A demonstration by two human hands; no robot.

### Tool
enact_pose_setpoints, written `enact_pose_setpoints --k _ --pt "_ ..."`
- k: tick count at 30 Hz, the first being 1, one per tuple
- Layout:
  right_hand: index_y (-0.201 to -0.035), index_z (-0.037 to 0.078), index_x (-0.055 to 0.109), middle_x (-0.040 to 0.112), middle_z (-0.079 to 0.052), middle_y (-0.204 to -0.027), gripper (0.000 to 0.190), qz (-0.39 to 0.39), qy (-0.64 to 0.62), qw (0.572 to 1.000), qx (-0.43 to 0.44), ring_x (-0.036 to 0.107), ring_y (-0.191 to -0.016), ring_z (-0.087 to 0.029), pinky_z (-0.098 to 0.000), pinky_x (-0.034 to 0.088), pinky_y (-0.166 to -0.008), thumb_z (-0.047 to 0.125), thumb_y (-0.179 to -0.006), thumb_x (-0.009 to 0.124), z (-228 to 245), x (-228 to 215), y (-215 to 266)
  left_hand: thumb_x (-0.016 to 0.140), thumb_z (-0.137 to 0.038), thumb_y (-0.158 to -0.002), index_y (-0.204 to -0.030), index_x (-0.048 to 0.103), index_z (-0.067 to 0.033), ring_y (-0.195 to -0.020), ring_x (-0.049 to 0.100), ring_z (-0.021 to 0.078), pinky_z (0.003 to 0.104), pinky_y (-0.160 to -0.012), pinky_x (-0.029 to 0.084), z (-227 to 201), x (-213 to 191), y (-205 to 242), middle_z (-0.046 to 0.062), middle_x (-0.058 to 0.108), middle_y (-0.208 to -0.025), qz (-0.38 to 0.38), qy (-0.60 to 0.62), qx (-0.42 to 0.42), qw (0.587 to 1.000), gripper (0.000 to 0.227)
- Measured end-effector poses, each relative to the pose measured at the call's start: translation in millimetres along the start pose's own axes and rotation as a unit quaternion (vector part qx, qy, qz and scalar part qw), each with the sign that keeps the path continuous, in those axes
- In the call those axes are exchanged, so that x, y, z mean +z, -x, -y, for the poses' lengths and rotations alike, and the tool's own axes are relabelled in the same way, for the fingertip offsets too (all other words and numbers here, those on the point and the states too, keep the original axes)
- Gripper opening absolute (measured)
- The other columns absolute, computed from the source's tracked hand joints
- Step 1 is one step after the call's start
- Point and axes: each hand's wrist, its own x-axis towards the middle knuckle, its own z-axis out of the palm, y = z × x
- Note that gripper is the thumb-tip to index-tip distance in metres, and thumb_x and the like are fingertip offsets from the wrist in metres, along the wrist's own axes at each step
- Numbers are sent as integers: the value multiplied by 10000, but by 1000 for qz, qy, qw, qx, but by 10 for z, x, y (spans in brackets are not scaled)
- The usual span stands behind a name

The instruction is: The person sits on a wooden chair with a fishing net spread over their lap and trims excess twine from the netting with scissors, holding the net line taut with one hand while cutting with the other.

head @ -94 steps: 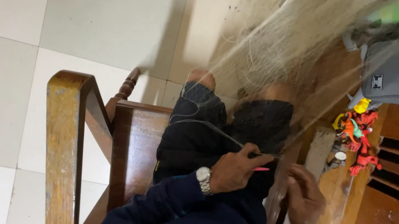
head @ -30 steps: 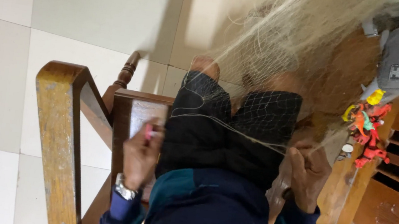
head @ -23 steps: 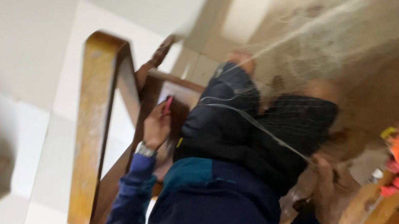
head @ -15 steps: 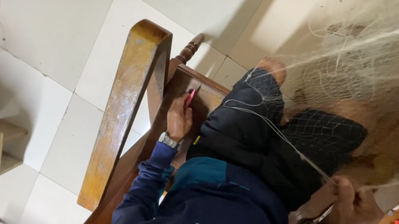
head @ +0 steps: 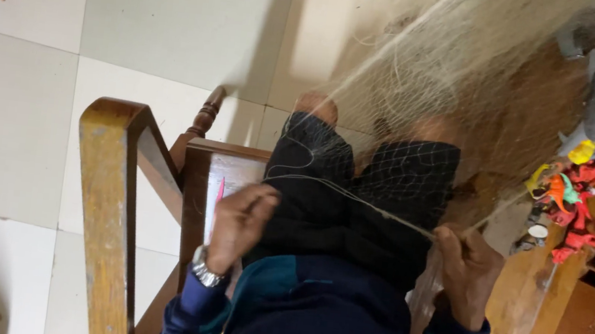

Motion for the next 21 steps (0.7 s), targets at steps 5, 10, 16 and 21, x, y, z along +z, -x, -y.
enact_pose_setpoints --k 5,10,16,21 --pt "-853 -38 635 618 -59 -771 98 25 -84 996 28 494 -666 -124 -223 406 -646 29 -833 566 -8 -24 65 598 -290 -809 -1204 432 -17 -915 532 241 336 -764 476 373 1074 -26 157 506 -1088 396 361 -284 795 508" --pt "-811 -28 627 609 -86 -722 131 28 -127 990 50 511 -658 -142 -237 428 -648 55 -845 532 36 46 68 633 -231 -772 -1452 108 -154 -1272 332 299 389 -994 367 495 1753 -220 175 269 -1428 269 680 -249 635 862" --pt "-733 -12 619 591 -34 -659 148 19 -68 997 37 470 -585 -112 -219 388 -570 80 -842 581 45 94 -7 467 -119 -956 -1410 325 -134 -1307 389 317 440 -1097 353 309 1913 -365 182 407 -1398 243 832 -114 486 476" --pt "-692 -20 597 600 -71 -635 229 19 -95 992 78 511 -585 -136 -237 421 -587 151 -845 595 -3 111 -9 515 -128 -940 -1421 334 -98 -752 651 193 272 -686 547 176 1842 -288 157 621 -1109 280 837 -140 449 514"
